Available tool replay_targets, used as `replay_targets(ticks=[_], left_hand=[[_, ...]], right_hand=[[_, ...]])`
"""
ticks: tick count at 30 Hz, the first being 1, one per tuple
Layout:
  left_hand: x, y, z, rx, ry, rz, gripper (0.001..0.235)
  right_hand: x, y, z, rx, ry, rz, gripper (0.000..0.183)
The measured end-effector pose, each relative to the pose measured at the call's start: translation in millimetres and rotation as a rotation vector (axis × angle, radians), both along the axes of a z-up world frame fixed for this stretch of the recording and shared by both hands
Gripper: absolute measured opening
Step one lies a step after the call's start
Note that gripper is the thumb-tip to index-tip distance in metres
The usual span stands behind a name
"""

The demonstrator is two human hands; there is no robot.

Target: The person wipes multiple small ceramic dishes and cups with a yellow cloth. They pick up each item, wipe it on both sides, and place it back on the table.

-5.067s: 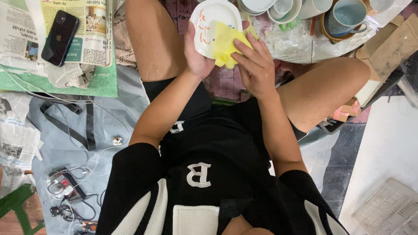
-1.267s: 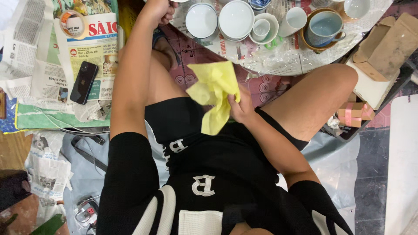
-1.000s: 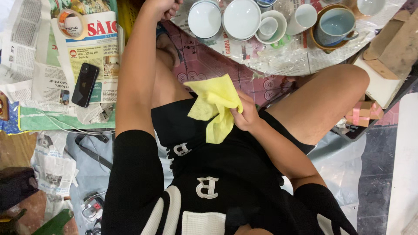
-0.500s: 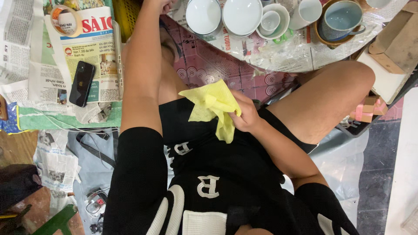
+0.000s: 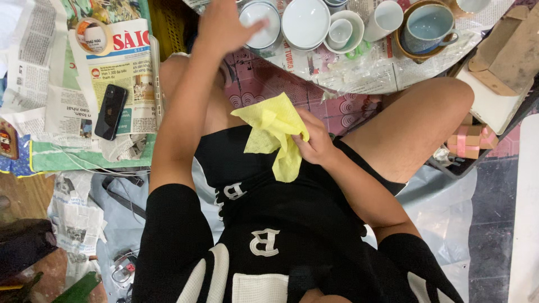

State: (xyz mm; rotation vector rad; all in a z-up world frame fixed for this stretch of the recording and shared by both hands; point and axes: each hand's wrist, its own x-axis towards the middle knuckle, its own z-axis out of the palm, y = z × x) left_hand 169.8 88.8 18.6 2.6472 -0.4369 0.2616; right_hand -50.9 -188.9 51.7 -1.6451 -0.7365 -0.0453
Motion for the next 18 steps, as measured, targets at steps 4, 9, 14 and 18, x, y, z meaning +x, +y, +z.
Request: replay_targets(ticks=[4, 9, 14, 18], left_hand=[[-23, -24, 13, -0.026, 0.01, -0.041, 0.106], [-16, -25, 15, -0.043, 0.172, 0.017, 0.092], [-20, -17, 32, -0.043, 0.142, 0.054, 0.07], [-23, 4, 34, -0.212, -0.078, 0.022, 0.07]], right_hand=[[0, 1, 2, 0.019, -0.014, -0.02, 0.028], [4, 0, 1, -0.007, 0.021, -0.054, 0.026], [7, -2, -2, -0.032, 0.062, -0.095, 0.032], [14, -12, -4, -0.051, 0.06, -0.223, 0.037]])
